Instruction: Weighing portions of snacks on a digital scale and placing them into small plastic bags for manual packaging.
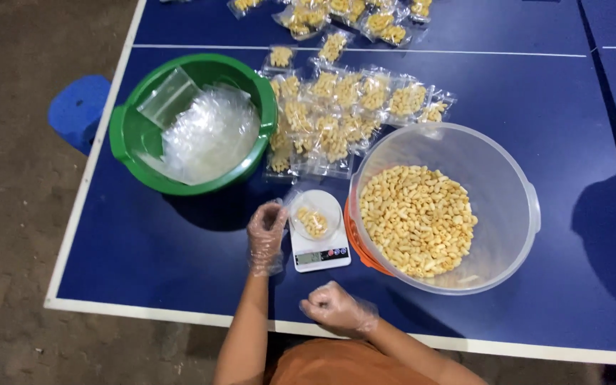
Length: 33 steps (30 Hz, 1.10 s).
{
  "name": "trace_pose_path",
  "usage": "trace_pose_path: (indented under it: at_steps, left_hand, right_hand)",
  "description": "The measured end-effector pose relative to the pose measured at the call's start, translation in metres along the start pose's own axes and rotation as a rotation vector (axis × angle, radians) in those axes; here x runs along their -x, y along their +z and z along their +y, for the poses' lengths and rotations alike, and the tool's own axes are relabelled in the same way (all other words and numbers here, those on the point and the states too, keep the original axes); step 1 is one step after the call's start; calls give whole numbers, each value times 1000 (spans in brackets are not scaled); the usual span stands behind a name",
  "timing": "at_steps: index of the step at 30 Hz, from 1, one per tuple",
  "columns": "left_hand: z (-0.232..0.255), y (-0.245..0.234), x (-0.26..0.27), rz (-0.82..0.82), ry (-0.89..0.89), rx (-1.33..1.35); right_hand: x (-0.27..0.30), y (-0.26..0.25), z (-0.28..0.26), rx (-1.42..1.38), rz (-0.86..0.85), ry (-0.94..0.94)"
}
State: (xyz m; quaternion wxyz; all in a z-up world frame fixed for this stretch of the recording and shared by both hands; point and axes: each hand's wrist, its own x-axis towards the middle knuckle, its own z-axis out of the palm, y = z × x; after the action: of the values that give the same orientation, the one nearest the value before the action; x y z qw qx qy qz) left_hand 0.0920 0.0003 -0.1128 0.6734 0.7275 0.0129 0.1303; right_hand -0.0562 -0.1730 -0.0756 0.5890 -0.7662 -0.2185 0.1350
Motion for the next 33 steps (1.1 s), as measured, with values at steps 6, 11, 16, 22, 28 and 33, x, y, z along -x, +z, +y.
trace_pose_path:
  at_steps: [6, 11, 16, 22, 28, 33]
  left_hand:
    - [-14, -5, -5, 59, 31, 126]
    - [0, -4, 1, 208, -41, 266]
    - [4, -16, 14, 250, 6, 342]
    - [40, -52, 17, 140, 75, 373]
    - [110, -67, 15, -75, 375, -166]
    - [126, -55, 25, -305, 365, -97]
  right_hand:
    - [0, 3, 1, -18, 72, 0]
    - [2, 5, -13, -23, 85, 17]
    - [7, 15, -3, 85, 274, -150]
    - [-5, -16, -71, 176, 374, -466]
    - [-22, -34, -89, 293, 495, -505]
    - [-45, -50, -106, -21, 407, 52]
